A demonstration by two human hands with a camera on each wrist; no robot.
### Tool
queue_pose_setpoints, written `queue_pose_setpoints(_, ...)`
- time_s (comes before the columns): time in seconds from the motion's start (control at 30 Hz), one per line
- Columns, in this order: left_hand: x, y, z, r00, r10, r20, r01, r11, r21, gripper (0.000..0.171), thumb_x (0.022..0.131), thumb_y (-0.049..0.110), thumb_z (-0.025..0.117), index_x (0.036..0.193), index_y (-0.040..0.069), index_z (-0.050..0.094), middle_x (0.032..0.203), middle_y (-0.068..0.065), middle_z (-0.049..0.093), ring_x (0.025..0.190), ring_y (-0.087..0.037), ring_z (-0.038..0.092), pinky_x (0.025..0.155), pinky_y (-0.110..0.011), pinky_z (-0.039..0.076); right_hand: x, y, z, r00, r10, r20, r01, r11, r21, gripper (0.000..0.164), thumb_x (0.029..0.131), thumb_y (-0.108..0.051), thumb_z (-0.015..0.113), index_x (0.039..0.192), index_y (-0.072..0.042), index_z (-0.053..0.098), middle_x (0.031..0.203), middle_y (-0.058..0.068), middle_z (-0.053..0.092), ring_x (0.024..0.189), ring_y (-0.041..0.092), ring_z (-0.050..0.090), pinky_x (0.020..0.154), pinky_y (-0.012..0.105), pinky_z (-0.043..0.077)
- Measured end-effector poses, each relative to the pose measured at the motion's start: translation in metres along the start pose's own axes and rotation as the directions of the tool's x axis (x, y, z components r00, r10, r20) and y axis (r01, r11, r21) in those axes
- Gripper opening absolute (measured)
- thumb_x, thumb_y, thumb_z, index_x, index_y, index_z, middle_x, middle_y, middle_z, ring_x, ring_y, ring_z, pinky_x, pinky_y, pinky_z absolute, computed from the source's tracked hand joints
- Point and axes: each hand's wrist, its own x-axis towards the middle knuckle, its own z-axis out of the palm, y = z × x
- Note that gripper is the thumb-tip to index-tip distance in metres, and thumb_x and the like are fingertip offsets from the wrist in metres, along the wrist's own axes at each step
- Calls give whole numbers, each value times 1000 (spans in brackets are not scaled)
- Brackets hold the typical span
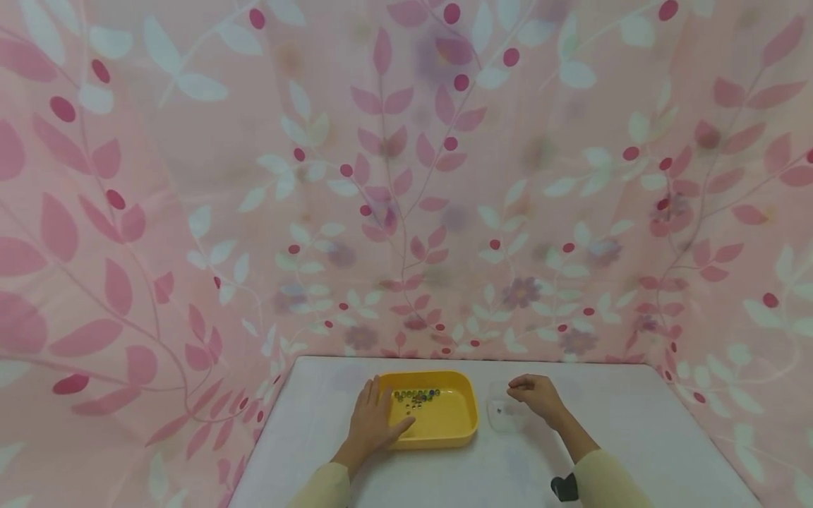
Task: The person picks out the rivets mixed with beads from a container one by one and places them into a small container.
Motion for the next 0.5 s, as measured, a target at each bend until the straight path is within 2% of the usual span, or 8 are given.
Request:
queue_pose_setpoints(0.23, -3, 0, 0, 1000, 13, -19, -13, 1000, -15, 93, 85, 70, 56, 146, 2, 44, 161, -25, 22, 149, -43, 20, 120, -56, 21, -1, 0, 0, 1000, 2, -1, -2, 1000, -13, 25, 90, -16, 72, 106, 3, 70, 95, 11, 75, 83, 18, 66, 77, 39, 56)
queue_pose_setpoints(0.5, -3, 0, -2, 999, 17, -29, -17, 1000, -1, 95, 84, 74, 54, 146, 3, 44, 161, -24, 22, 149, -42, 21, 120, -55, 22, 2, 3, 2, 1000, -5, -20, 4, 999, -33, 24, 90, -15, 72, 106, 2, 71, 96, 10, 74, 84, 17, 66, 75, 35, 55)
